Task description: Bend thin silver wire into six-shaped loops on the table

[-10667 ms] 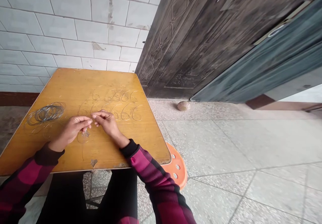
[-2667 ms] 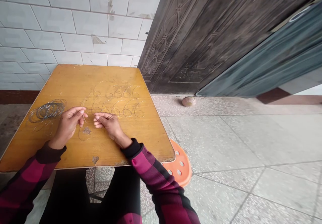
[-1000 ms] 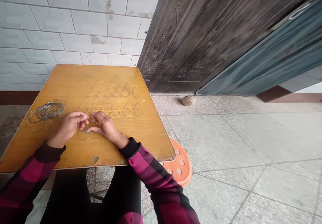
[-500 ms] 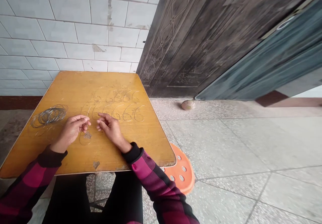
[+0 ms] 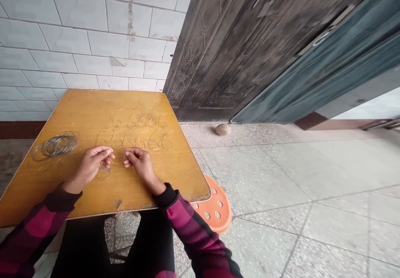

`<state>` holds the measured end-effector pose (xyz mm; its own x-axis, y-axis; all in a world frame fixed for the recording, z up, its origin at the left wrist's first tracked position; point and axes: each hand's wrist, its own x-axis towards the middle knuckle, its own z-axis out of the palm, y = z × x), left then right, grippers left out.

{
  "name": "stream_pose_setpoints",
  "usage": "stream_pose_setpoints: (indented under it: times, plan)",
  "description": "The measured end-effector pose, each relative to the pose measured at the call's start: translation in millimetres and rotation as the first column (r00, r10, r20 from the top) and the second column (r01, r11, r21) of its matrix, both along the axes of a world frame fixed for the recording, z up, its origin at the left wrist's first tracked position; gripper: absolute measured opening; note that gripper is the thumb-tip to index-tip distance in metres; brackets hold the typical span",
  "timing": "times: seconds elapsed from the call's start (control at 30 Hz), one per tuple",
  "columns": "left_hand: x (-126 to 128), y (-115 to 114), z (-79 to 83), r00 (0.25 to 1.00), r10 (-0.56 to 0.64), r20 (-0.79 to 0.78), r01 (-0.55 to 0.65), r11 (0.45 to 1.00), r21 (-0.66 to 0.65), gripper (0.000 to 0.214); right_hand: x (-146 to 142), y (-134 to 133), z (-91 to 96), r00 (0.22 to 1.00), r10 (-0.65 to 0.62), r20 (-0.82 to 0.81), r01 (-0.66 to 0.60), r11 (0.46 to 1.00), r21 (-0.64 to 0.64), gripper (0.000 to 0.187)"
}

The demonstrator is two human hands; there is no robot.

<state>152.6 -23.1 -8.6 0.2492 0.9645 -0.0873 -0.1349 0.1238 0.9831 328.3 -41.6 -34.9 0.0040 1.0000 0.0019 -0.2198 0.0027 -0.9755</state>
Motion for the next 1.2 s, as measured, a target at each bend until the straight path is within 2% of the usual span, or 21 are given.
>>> stream_pose_setpoints:
  times: [0.23,0.43,0.77,0.97,1.2]
  plan:
    - [0.9,-0.1,-6.1,1.000,0.011,0.002,-0.011,0.998,0.057,0.021,-7.9,2.8,-2.1,0.987,0.024,-0.159,-0.037,0.996,-0.076,0.029]
    - [1.0,-1.9,-3.1,1.000,0.015,-0.005,-0.015,0.998,0.061,0.021,-11.7,4.1,-4.6,0.983,0.047,-0.175,-0.064,0.994,-0.090,0.028]
    - [-2.7,1.0,-1.7,0.991,-0.050,0.128,0.063,0.993,-0.097,0.017,-11.8,3.6,-6.3,0.980,0.049,-0.195,-0.063,0.996,-0.068,0.024]
    - [-5.1,3.1,-7.0,0.976,-0.110,0.189,0.139,0.979,-0.151,0.014,-12.0,2.3,-3.2,0.981,0.020,-0.191,-0.033,0.997,-0.069,0.025]
    - [-0.3,-0.2,-6.5,0.973,-0.049,0.224,0.090,0.980,-0.178,0.015,-11.4,3.9,-4.1,0.981,0.022,-0.195,-0.032,0.998,-0.047,0.026]
